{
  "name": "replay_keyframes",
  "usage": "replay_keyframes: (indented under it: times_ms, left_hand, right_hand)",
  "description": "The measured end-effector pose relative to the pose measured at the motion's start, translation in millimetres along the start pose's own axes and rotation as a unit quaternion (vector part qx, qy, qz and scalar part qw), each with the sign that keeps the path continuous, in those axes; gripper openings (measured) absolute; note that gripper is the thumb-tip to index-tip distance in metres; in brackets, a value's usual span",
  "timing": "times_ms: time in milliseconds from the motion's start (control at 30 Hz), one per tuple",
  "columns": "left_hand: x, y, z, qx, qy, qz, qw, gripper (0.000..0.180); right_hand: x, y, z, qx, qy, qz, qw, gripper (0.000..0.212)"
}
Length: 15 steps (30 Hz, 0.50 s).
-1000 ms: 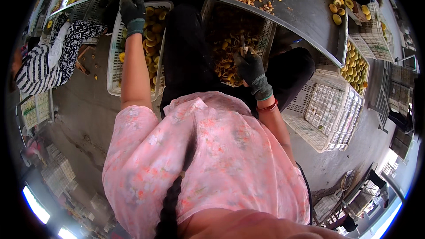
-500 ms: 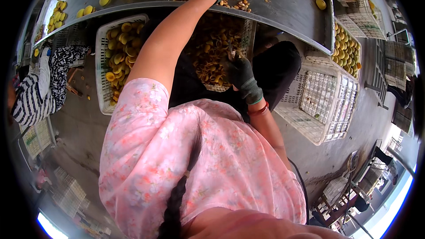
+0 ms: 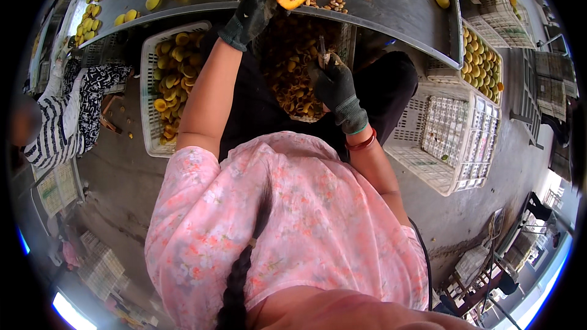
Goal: The person removes pits from apricots using a small pitting tool and places the fruit halves onto a metal table while sitting near crates of fruit.
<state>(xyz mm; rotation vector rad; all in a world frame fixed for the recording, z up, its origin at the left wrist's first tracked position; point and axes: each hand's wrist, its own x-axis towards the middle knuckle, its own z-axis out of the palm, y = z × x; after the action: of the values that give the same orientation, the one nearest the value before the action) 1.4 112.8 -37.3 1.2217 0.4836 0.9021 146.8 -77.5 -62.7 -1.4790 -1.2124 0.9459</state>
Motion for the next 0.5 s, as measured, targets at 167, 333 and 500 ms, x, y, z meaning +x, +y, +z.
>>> replay_keyframes:
  times_ms: [167,333,500]
  left_hand:
    - [-51.4,19.8,25.9,0.111,-0.015,0.074,0.991,0.036]
    - [-80.8,31.9,50.5,0.122,-0.013,0.080,0.989,0.036]
    - [-88.7,24.9,69.2,0.029,0.025,0.010,0.999,0.039]
  right_hand:
    - [4.9,-30.6,-4.6,-0.024,0.059,-0.098,0.993,0.011]
    - [6.3,-80.5,-16.0,-0.120,0.167,-0.233,0.950,0.022]
    - [6.4,-84.4,-14.7,-0.148,0.187,-0.286,0.928,0.024]
